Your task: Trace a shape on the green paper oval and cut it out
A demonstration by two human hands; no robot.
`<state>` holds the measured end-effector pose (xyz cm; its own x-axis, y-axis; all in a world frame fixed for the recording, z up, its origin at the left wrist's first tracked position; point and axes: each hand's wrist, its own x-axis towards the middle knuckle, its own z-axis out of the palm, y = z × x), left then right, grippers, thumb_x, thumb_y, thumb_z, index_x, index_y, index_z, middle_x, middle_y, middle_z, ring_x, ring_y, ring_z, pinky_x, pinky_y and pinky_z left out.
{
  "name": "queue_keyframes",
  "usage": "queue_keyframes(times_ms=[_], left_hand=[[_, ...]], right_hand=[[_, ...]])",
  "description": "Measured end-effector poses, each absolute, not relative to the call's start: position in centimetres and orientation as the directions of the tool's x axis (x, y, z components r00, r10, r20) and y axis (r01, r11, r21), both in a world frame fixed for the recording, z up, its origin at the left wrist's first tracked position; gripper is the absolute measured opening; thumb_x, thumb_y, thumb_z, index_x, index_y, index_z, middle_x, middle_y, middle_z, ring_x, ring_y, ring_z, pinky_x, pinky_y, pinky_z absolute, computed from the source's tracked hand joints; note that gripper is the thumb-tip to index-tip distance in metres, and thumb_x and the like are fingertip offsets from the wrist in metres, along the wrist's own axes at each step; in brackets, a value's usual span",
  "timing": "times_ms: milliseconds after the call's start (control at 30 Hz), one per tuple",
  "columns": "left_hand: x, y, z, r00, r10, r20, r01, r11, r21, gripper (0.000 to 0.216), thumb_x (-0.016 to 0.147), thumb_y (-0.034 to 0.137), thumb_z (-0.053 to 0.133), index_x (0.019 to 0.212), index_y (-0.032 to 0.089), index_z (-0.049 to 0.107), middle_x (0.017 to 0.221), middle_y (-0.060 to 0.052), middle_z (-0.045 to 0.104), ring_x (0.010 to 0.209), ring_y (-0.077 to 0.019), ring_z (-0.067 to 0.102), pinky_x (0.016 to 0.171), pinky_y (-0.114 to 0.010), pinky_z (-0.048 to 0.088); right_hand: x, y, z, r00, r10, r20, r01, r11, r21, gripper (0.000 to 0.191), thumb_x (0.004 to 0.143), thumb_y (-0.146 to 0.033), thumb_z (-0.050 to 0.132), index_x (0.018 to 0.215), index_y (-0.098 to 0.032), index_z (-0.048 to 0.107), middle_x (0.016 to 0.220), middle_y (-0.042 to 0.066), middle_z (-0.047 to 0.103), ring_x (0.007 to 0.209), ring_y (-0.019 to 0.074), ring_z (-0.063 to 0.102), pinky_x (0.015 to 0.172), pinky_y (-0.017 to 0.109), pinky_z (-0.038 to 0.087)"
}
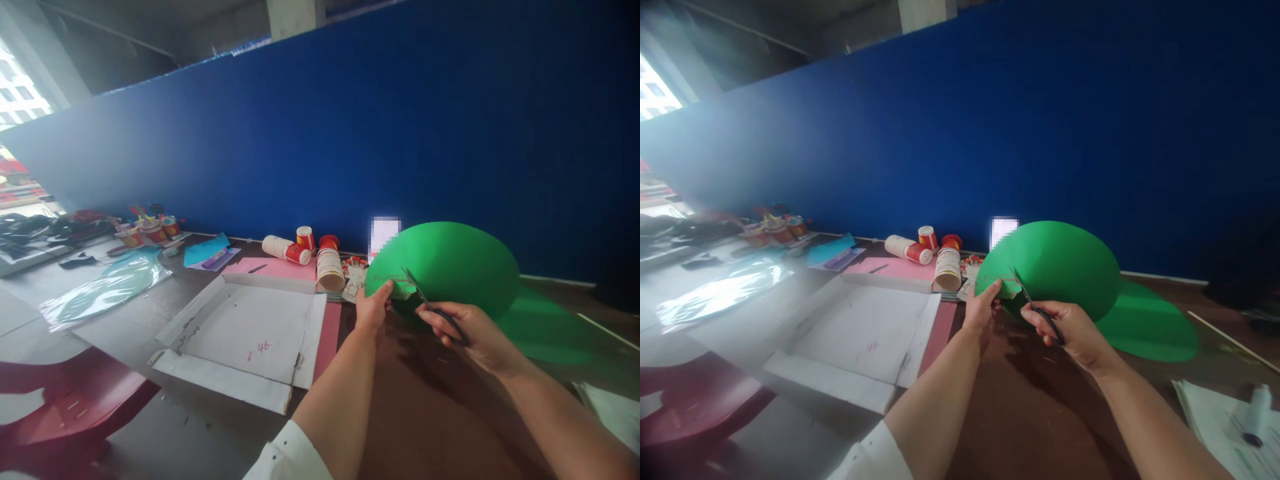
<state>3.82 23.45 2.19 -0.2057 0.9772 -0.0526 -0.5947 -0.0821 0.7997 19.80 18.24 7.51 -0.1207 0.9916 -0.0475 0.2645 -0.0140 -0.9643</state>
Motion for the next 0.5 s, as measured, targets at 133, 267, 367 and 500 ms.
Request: queue_keyframes(times_ms=[133,267,367,500], left_hand=[[3.8,23.3,2.4,-0.21,0.976,-0.049,-0.594,-0.088,0.799,0.052,0.051,0.057,0.091,0.071,0.017,0.064,0.055,0.005,0.053,0.047,-0.0074,0.043,0.046,-0.023,0.035],[3.4,23.3,2.6,-0.239,0.97,-0.037,-0.595,-0.116,0.795,0.053,0.056,0.061,0.087,0.075,0.018,0.064,0.053,0.006,0.049,0.045,-0.0066,0.04,0.043,-0.022,0.031],[3.3,23.4,2.7,-0.243,0.969,-0.031,-0.595,-0.124,0.794,0.051,0.054,0.057,0.088,0.078,0.018,0.066,0.057,0.006,0.052,0.046,-0.0061,0.041,0.043,-0.021,0.03],[3.4,23.4,2.6,-0.205,0.979,-0.009,-0.594,-0.117,0.796,0.047,0.054,0.053,0.089,0.077,0.017,0.068,0.061,0.004,0.057,0.049,-0.0064,0.044,0.046,-0.02,0.033]], right_hand=[[19.8,18.2,7.6,-0.116,0.992,-0.05,0.268,-0.017,-0.963,0.059,0.057,-0.065,0.086,0.089,-0.016,0.08,0.061,-0.001,0.06,0.052,0.0092,0.046,0.049,0.025,0.036],[19.9,18.3,7.5,-0.106,0.993,-0.048,0.267,-0.018,-0.964,0.06,0.058,-0.065,0.086,0.09,-0.015,0.08,0.061,-0.001,0.06,0.05,0.009,0.046,0.049,0.026,0.036],[20.1,18.4,7.1,-0.094,0.995,-0.045,0.258,-0.019,-0.966,0.06,0.06,-0.065,0.085,0.092,-0.015,0.08,0.063,-0.001,0.062,0.05,0.0093,0.048,0.049,0.026,0.036],[20.3,18.8,6.3,-0.063,0.998,-0.029,0.242,-0.013,-0.97,0.055,0.066,-0.063,0.083,0.094,-0.016,0.079,0.062,-0.002,0.06,0.052,0.0095,0.05,0.049,0.025,0.038]])
